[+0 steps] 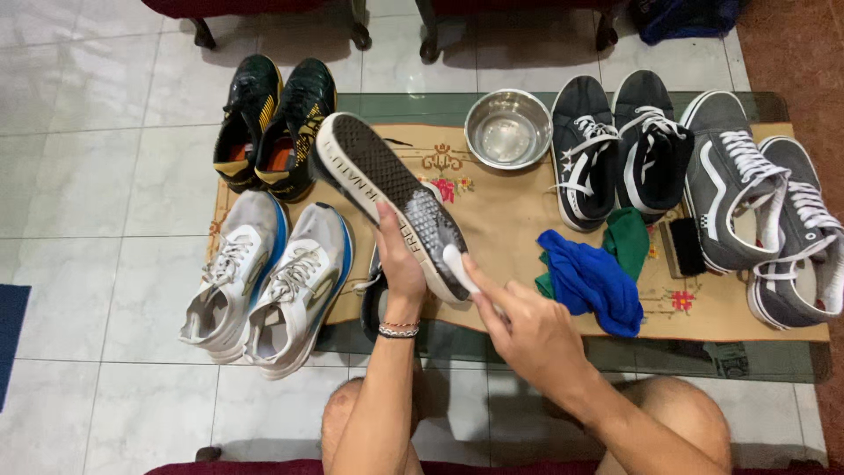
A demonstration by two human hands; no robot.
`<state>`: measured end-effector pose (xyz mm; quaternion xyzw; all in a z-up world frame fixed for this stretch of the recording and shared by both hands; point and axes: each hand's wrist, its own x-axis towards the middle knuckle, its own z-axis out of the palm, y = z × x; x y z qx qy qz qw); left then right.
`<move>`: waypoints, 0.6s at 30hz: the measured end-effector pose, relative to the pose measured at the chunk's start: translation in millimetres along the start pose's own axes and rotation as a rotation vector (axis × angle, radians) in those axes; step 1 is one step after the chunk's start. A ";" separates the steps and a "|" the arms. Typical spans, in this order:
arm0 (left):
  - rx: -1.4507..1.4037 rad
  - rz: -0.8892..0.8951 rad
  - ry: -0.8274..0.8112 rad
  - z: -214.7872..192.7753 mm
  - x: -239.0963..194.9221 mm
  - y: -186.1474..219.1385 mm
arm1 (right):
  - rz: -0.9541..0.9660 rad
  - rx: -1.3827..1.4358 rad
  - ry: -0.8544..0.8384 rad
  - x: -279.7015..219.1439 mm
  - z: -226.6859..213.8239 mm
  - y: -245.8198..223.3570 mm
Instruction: The person scrubs the sole of a black sneaker with a white brush, repeatedly dipping the brush into a metal bowl of water. The person holds the shoe in one hand and scrubs the sole with the other, focusing on the textured pattern of the sole.
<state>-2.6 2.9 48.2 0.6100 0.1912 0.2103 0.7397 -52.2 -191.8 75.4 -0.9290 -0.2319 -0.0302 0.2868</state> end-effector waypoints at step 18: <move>-0.279 -0.072 0.123 -8.7 13.5 -53.0 | -0.135 -0.039 -0.015 4.6 8.8 15.1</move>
